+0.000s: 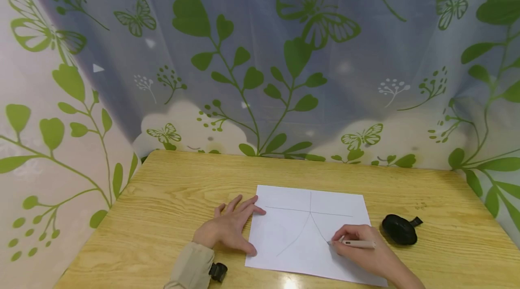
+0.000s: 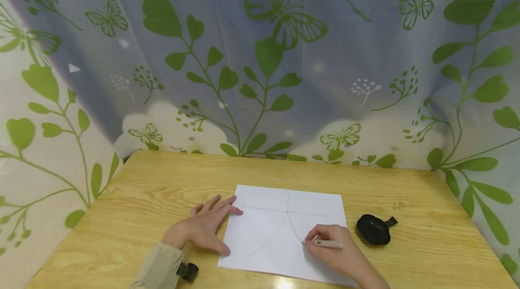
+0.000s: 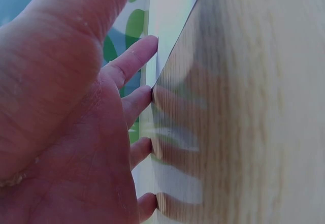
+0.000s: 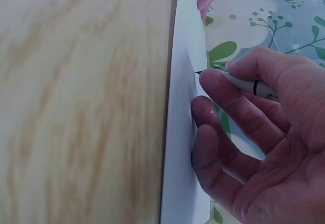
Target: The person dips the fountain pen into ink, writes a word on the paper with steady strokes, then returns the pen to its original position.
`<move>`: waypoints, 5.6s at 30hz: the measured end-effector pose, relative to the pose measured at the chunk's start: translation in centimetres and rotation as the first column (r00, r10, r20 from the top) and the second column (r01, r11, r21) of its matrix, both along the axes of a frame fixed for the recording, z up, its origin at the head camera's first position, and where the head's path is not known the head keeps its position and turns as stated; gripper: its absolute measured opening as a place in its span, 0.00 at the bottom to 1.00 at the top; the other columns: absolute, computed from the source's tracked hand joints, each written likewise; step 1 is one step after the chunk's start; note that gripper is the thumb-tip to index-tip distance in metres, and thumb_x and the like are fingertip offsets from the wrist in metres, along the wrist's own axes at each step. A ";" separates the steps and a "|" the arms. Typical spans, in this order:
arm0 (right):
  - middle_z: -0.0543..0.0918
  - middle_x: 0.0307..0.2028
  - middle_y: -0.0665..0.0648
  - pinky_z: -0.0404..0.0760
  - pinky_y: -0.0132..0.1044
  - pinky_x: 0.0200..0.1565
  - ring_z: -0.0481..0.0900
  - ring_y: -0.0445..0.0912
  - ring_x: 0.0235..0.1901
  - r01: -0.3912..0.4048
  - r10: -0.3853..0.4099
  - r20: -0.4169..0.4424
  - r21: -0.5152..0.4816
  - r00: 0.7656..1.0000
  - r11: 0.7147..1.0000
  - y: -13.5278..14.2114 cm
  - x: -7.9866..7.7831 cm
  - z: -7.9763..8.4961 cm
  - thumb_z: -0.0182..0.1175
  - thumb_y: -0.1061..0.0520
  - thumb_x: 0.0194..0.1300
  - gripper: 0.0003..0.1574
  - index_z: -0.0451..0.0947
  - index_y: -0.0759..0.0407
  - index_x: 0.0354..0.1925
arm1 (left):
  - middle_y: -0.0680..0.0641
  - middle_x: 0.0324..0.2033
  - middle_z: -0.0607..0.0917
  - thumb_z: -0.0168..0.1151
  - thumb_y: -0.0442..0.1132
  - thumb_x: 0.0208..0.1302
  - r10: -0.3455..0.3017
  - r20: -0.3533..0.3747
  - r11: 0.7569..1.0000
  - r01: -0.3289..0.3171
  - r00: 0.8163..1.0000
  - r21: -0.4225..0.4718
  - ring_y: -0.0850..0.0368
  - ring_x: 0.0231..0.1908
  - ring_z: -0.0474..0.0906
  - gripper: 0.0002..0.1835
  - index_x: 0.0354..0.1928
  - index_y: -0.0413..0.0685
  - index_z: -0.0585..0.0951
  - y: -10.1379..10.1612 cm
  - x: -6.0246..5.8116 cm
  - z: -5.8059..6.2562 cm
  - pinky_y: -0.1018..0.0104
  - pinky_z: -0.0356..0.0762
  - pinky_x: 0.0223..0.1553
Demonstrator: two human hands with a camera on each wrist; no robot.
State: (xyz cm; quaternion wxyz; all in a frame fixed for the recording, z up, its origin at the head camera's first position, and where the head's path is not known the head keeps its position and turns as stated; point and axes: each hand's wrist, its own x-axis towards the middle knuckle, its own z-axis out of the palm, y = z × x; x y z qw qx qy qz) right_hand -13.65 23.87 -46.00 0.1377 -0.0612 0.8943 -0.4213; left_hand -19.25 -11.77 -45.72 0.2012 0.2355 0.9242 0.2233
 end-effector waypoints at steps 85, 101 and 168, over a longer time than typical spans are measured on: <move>0.87 0.37 0.53 0.75 0.29 0.33 0.76 0.35 0.31 -0.127 0.129 0.087 -0.033 0.988 0.991 2.9 1.6 -0.3 0.67 0.52 0.67 0.09 0.85 0.56 0.39 | 0.55 0.83 0.49 0.81 0.57 0.46 -0.027 0.000 0.999 0.027 1.000 -0.037 0.36 0.81 0.38 0.48 0.69 0.70 0.65 0.0 -0.2 0.2 0.21 0.41 0.69; 0.85 0.33 0.53 0.73 0.28 0.31 0.74 0.35 0.29 -0.142 0.145 0.081 -0.044 0.986 0.989 3.2 1.7 -0.4 0.67 0.54 0.66 0.07 0.85 0.57 0.38 | 0.54 0.82 0.49 0.81 0.57 0.46 -0.023 -0.001 0.999 0.023 1.000 -0.037 0.36 0.81 0.39 0.47 0.68 0.69 0.66 0.1 -0.2 0.3 0.21 0.41 0.69; 0.77 0.56 0.23 0.89 0.36 0.36 0.90 0.37 0.40 0.280 -0.376 -0.034 -0.607 0.926 0.744 10.1 3.6 -0.8 0.52 0.70 0.75 0.41 0.60 0.43 0.79 | 0.53 0.83 0.49 0.80 0.60 0.46 -0.036 -0.015 0.999 0.036 0.999 -0.033 0.34 0.81 0.39 0.47 0.69 0.68 0.66 0.0 -0.5 0.3 0.21 0.41 0.70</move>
